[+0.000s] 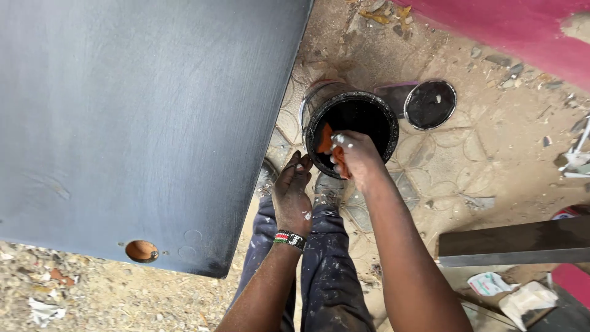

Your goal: The person paints a rectangular wooden board with black paint using a sponge applicator. They repeatedly dip the sponge into a paint can and apply the paint to the board's surface and edges, occasionally repositioning the board to reach different areas.

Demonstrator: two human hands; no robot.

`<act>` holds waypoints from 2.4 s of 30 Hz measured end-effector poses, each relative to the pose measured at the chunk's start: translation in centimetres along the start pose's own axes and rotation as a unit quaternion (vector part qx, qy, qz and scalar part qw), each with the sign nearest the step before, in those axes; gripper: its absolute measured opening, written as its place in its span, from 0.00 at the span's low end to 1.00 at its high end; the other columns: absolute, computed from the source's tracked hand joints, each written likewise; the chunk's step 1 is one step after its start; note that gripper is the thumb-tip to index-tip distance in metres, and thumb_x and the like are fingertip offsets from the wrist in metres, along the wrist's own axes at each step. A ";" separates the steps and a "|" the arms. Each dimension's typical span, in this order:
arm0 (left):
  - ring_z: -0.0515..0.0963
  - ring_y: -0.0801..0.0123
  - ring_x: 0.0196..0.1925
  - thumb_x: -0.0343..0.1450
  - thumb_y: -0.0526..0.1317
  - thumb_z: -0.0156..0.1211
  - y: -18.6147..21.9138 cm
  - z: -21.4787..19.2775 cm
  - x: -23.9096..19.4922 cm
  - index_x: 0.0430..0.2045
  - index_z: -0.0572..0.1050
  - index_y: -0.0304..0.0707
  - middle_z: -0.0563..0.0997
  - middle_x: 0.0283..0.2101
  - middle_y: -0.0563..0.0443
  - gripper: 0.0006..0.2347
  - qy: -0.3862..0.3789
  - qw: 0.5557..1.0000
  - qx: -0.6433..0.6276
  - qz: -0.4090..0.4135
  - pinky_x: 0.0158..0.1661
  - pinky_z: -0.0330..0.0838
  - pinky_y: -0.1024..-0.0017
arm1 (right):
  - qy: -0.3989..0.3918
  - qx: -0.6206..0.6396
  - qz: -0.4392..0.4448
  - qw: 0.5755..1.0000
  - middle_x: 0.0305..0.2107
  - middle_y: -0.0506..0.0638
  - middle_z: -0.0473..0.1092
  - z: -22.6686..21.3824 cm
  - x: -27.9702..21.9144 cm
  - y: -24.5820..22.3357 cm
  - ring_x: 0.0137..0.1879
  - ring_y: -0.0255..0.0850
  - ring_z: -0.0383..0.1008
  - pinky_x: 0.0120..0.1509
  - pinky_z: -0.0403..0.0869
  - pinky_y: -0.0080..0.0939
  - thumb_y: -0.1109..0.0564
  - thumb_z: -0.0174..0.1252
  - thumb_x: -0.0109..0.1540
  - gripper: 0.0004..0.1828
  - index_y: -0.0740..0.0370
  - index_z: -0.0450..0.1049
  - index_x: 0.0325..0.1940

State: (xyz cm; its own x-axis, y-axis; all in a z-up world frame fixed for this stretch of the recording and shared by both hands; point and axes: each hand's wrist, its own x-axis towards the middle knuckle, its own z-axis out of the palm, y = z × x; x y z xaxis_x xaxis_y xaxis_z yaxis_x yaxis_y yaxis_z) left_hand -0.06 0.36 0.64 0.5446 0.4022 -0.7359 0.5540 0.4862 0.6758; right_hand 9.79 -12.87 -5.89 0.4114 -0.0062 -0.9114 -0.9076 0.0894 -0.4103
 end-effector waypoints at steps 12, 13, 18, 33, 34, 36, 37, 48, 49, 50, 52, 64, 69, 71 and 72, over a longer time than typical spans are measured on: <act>0.83 0.43 0.79 0.87 0.37 0.58 -0.5 -0.8 -1.2 0.78 0.76 0.28 0.87 0.72 0.29 0.21 0.014 1.000 0.008 -0.021 0.76 0.71 0.46 | -0.084 0.132 -0.132 0.979 0.51 0.53 0.79 -2.9 -6.7 -2.4 0.57 0.45 0.78 0.67 0.76 0.43 0.64 0.61 0.72 0.14 0.59 0.78 0.62; 0.83 0.43 0.79 0.87 0.37 0.58 -0.6 -0.6 -0.9 0.78 0.76 0.28 0.87 0.72 0.29 0.21 0.014 1.000 0.012 -0.019 0.76 0.71 0.46 | -0.086 0.135 -0.132 0.978 0.51 0.53 0.79 -3.0 -5.0 -1.6 0.57 0.45 0.78 0.67 0.76 0.43 0.64 0.61 0.72 0.14 0.59 0.78 0.62; 0.87 0.40 0.74 0.85 0.33 0.54 0.6 0.2 -0.6 0.78 0.73 0.25 0.88 0.68 0.28 0.22 0.025 0.997 -0.068 -0.028 0.73 0.73 0.48 | -0.009 0.035 -0.222 0.974 0.60 0.63 0.77 -0.4 4.5 4.7 0.66 0.52 0.79 0.71 0.80 0.48 0.76 0.62 0.72 0.17 0.65 0.78 0.62; 0.99 0.62 0.60 0.80 0.33 0.70 8.8 -1.9 -9.0 0.46 0.92 0.37 0.93 0.64 0.42 0.06 -0.192 0.819 0.526 0.125 0.55 1.00 0.72 | -0.247 0.410 0.088 0.874 0.45 0.57 0.81 -3.3 -4.9 0.7 0.40 0.48 0.75 0.38 0.73 0.49 0.45 0.52 0.78 0.20 0.59 0.85 0.55; 0.99 0.62 0.60 0.80 0.33 0.70 12.2 -1.4 -9.8 0.46 0.92 0.37 0.93 0.64 0.42 0.06 -0.189 0.815 0.533 0.129 0.55 1.00 0.72 | -0.253 0.415 0.088 0.869 0.45 0.57 0.81 -2.8 -5.3 0.9 0.40 0.48 0.75 0.38 0.73 0.49 0.45 0.52 0.78 0.20 0.59 0.85 0.55; 0.97 0.56 0.41 0.75 0.29 0.74 18.7 -0.2 -11.7 0.50 0.93 0.20 0.99 0.45 0.33 0.11 -0.115 0.968 0.173 -0.141 0.49 0.94 0.63 | -0.323 0.414 0.027 0.851 0.57 0.56 0.84 -1.7 -5.9 1.5 0.53 0.55 0.81 0.51 0.78 0.61 0.40 0.52 0.82 0.21 0.52 0.84 0.66; 0.97 0.56 0.41 0.75 0.29 0.74 23.3 1.4 -11.4 0.50 0.93 0.20 0.99 0.45 0.33 0.11 -0.112 0.968 0.180 -0.134 0.49 0.94 0.63 | -0.330 0.419 0.025 0.845 0.57 0.56 0.84 -0.4 -8.4 -0.7 0.53 0.55 0.81 0.51 0.78 0.61 0.40 0.52 0.82 0.21 0.52 0.84 0.66; 0.82 0.55 0.10 0.78 0.41 0.77 29.6 1.9 -10.5 0.28 0.89 0.26 0.87 0.16 0.29 0.14 -0.023 0.959 0.280 0.027 0.20 0.75 0.69 | -0.227 0.445 0.026 0.866 0.44 0.63 0.83 2.9 -11.2 -4.2 0.47 0.54 0.82 0.52 0.82 0.49 0.60 0.61 0.70 0.11 0.65 0.86 0.51; 0.82 0.55 0.10 0.78 0.41 0.77 26.9 2.0 -11.0 0.28 0.89 0.26 0.87 0.16 0.29 0.14 -0.024 0.961 0.275 0.026 0.20 0.75 0.69 | -0.225 0.441 0.025 0.869 0.44 0.63 0.83 2.1 -11.5 -4.2 0.47 0.54 0.82 0.52 0.82 0.49 0.60 0.61 0.70 0.11 0.65 0.86 0.51; 0.83 0.58 0.15 0.80 0.39 0.73 23.9 2.2 -11.7 0.31 0.89 0.26 0.88 0.20 0.32 0.12 -0.015 0.959 0.282 -0.030 0.23 0.75 0.68 | -0.160 0.354 -0.053 0.920 0.48 0.63 0.81 1.2 -12.0 -4.0 0.50 0.52 0.81 0.54 0.82 0.49 0.62 0.61 0.73 0.11 0.61 0.84 0.59; 0.83 0.60 0.19 0.82 0.36 0.68 16.4 0.7 -9.0 0.34 0.90 0.27 0.90 0.25 0.34 0.11 -0.005 0.955 0.282 -0.094 0.25 0.74 0.67 | -0.091 0.251 -0.125 0.956 0.52 0.63 0.80 -1.4 -9.6 -1.1 0.52 0.50 0.80 0.55 0.83 0.49 0.63 0.62 0.76 0.14 0.57 0.81 0.66; 0.73 0.34 0.86 0.90 0.58 0.46 -0.9 -1.9 3.7 0.82 0.69 0.26 0.82 0.75 0.23 0.32 -0.023 0.971 -0.036 -0.234 0.88 0.46 0.44 | 0.130 -0.172 -0.165 0.963 0.65 0.59 0.79 2.0 -10.2 2.1 0.80 0.58 0.76 0.81 0.74 0.65 0.67 0.58 0.76 0.17 0.49 0.71 0.65; 0.82 0.35 0.78 0.89 0.54 0.51 -2.1 -2.9 5.7 0.77 0.76 0.27 0.94 0.55 0.29 0.28 -0.011 0.973 -0.036 -0.229 0.87 0.49 0.47 | 0.093 -0.143 -0.214 0.962 0.60 0.61 0.75 1.2 -11.1 3.3 0.77 0.59 0.74 0.79 0.75 0.65 0.70 0.54 0.75 0.18 0.51 0.67 0.64; 0.86 0.38 0.74 0.88 0.52 0.53 -2.6 -3.0 6.2 0.74 0.79 0.29 0.94 0.50 0.32 0.26 0.006 0.973 -0.034 -0.229 0.86 0.54 0.49 | 0.070 -0.165 -0.201 0.963 0.59 0.64 0.76 1.1 -11.8 3.7 0.75 0.63 0.76 0.78 0.78 0.67 0.71 0.54 0.75 0.18 0.55 0.68 0.65; 0.90 0.41 0.69 0.87 0.51 0.55 -2.8 -3.1 6.5 0.72 0.82 0.31 0.95 0.44 0.34 0.24 0.021 0.973 -0.029 -0.228 0.84 0.59 0.50 | 0.048 -0.184 -0.188 0.964 0.59 0.67 0.76 1.2 -12.2 3.9 0.73 0.67 0.78 0.76 0.80 0.69 0.72 0.53 0.75 0.18 0.58 0.68 0.66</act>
State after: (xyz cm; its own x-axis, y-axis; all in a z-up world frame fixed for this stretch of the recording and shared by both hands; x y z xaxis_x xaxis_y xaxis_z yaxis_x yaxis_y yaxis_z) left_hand -0.01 3.98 -6.20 0.2239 0.1642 -0.9607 0.6950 0.6641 0.2755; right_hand 1.30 -11.27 3.66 0.7229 -0.0639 -0.6880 -0.6721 -0.2959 -0.6788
